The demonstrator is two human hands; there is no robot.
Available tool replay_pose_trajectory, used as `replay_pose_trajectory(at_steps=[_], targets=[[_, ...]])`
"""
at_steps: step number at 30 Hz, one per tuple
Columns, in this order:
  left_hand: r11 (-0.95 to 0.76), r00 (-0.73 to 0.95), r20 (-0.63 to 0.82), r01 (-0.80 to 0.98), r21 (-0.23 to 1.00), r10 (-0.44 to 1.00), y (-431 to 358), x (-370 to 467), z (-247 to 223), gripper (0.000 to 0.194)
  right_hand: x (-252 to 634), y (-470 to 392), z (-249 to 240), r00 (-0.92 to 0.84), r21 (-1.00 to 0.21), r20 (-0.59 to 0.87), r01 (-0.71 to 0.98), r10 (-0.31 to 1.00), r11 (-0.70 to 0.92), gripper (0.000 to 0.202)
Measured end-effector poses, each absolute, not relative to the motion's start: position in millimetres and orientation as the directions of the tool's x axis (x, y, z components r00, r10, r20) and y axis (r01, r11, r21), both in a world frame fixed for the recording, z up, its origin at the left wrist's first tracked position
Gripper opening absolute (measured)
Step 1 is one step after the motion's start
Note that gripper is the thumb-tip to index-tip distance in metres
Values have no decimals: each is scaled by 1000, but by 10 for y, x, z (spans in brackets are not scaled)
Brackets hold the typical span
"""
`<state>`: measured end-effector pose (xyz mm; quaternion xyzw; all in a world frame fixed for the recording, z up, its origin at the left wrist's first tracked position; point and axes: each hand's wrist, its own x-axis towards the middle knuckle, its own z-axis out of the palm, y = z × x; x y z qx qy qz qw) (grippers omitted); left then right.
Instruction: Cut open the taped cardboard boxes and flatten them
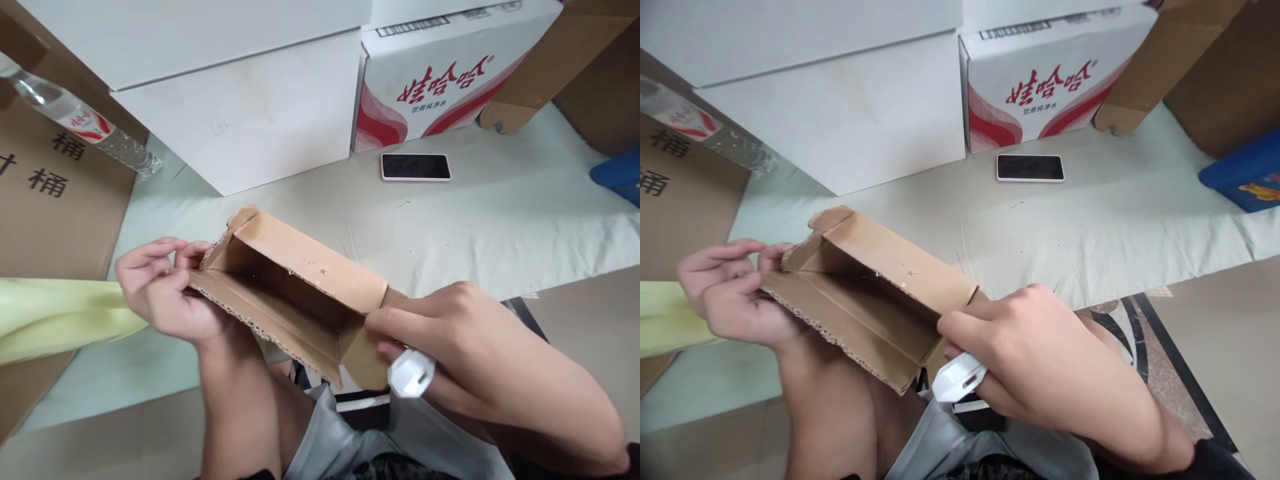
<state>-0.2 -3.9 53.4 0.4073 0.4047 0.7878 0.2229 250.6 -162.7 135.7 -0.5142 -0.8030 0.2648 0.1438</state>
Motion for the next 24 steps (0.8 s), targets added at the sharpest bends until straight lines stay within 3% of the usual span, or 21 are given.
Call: replay_pose_trajectory(at_steps=[5,11,17,24], targets=[[-578,-566,438,-84,812,698,-108,-19,605,22,2499,-1522,1255,-311,-475,136,812,941,338,19],[-533,-478,435,-85,842,763,-132,-18,568,23,2516,-1382,1084,-300,-428,209,827,931,363,23],[-530,-507,434,-55,846,745,-106,1,547,19,2525,-1440,1089,-333,-461,89,822,939,335,23],[-595,-472,502,-61,802,725,-79,-38,465,21,2544,-1409,1019,-312,-438,92,840,946,320,28]])
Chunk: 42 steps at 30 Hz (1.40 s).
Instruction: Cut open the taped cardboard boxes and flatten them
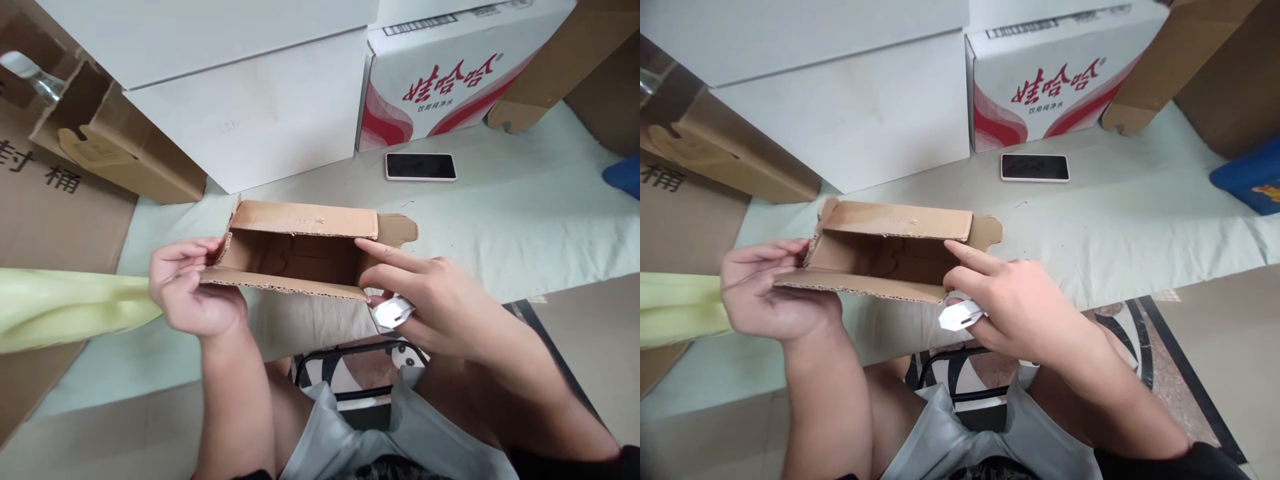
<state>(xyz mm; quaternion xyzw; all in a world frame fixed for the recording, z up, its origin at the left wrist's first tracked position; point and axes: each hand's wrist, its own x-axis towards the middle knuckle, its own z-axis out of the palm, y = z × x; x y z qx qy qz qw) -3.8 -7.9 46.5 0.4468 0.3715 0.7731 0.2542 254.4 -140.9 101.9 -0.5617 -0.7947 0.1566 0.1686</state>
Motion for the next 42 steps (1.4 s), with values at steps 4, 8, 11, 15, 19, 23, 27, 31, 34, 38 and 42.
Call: replay_pose_trajectory(at_steps=[4,8,11,15,19,23,27,31,34,38,42], targets=[[-615,-455,529,-53,787,716,-65,-66,422,20,2555,-1400,1022,-318,-449,103,831,943,329,37],[-619,-461,525,-68,783,715,-55,-76,403,19,2556,-1391,1028,-318,-443,103,834,942,330,38],[-633,-457,539,-70,771,708,-51,-70,400,17,2550,-1391,1022,-320,-435,108,836,941,334,37],[-630,-468,525,-91,771,711,-65,-41,415,18,2538,-1402,1019,-306,-428,130,841,943,332,38],[-623,-456,520,-101,776,722,-92,-21,432,16,2539,-1401,1023,-313,-426,105,843,944,327,38],[-624,-461,524,-88,776,716,-100,-20,436,16,2545,-1402,1011,-314,-434,113,838,943,331,40],[-628,-471,524,-84,774,710,-91,-14,439,15,2547,-1412,991,-314,-439,113,836,943,331,38],[-622,-482,518,-73,780,706,-85,-6,440,15,2543,-1415,966,-314,-445,117,832,942,332,37],[-609,-475,512,-65,790,715,-90,-1,442,14,2543,-1419,949,-315,-449,123,828,941,336,37],[-601,-491,493,-80,796,718,-96,2,447,13,2554,-1423,947,-332,-451,96,826,938,339,38],[-586,-496,486,-59,808,720,-98,13,459,13,2563,-1407,955,-342,-449,93,824,935,346,38]])
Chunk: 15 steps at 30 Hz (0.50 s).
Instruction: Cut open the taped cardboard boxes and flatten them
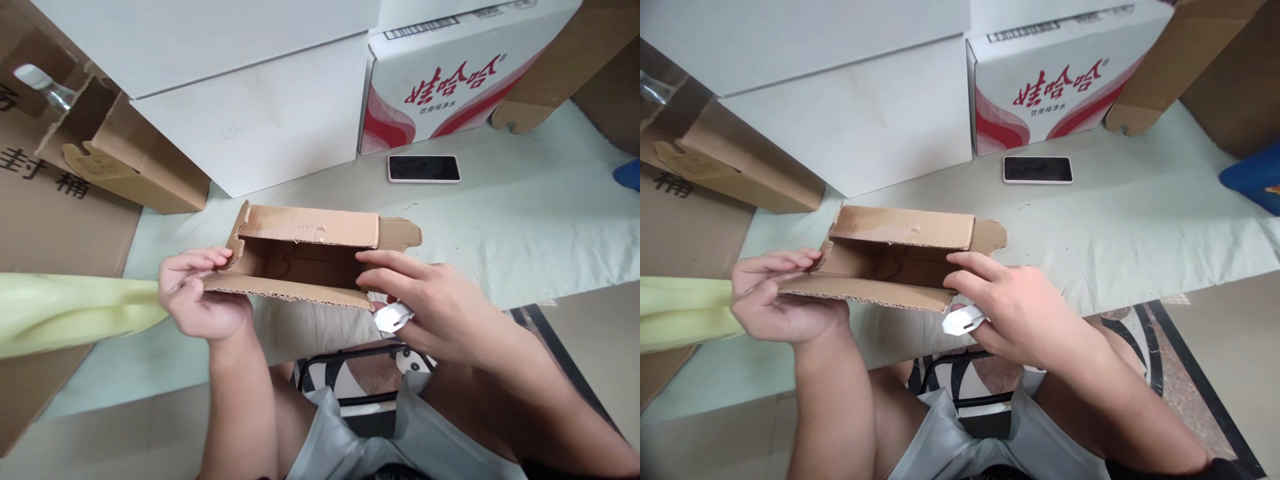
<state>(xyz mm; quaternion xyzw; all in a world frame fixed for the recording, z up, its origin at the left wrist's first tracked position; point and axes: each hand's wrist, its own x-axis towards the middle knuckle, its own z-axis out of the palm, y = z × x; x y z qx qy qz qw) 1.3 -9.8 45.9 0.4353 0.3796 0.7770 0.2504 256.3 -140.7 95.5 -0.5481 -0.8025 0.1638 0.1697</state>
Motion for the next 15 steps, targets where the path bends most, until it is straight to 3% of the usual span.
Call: replay_pose_trajectory(at_steps=[15], targets=[[-630,-489,534,-42,775,689,-81,4,430,12,2539,-1400,973,-356,-454,109,813,928,365,39]])
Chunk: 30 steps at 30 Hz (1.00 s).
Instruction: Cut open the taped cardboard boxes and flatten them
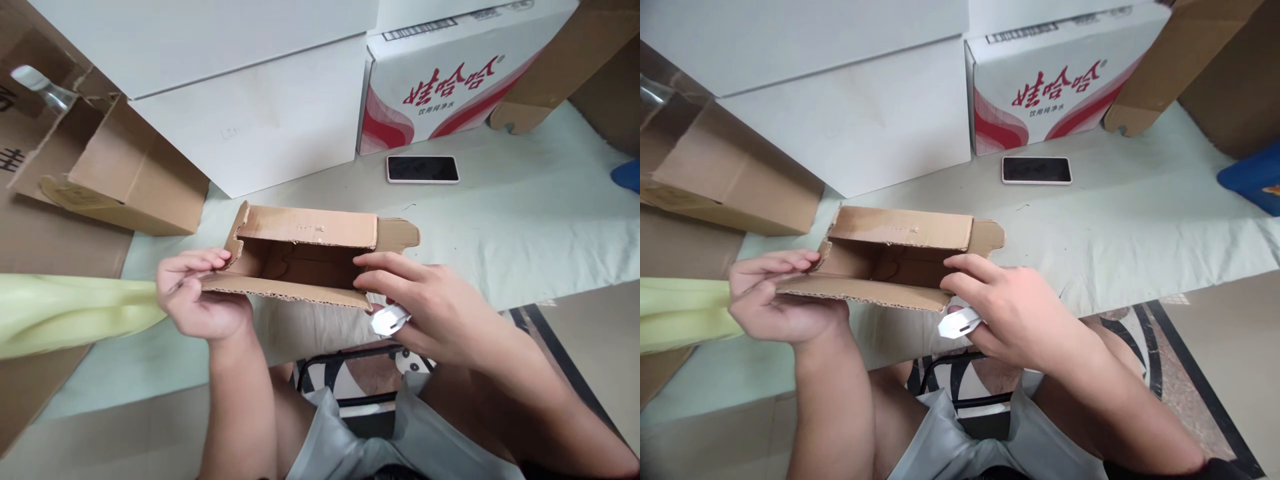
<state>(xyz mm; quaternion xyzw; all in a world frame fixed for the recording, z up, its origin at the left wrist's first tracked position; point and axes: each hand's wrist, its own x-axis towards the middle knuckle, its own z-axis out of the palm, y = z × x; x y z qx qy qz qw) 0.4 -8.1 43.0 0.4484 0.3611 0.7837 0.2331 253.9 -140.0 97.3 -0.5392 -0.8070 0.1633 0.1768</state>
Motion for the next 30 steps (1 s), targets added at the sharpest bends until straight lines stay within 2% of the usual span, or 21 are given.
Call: replay_pose_trajectory(at_steps=[8,24,30], targets=[[-614,-479,543,10,789,690,-96,10,432,9,2549,-1385,966,-374,-466,116,798,920,383,44],[-636,-513,533,-33,771,673,-79,40,437,11,2534,-1385,967,-361,-482,86,801,929,356,41],[-666,-501,560,-45,745,660,-62,12,393,10,2531,-1379,938,-361,-466,138,798,922,382,40]])
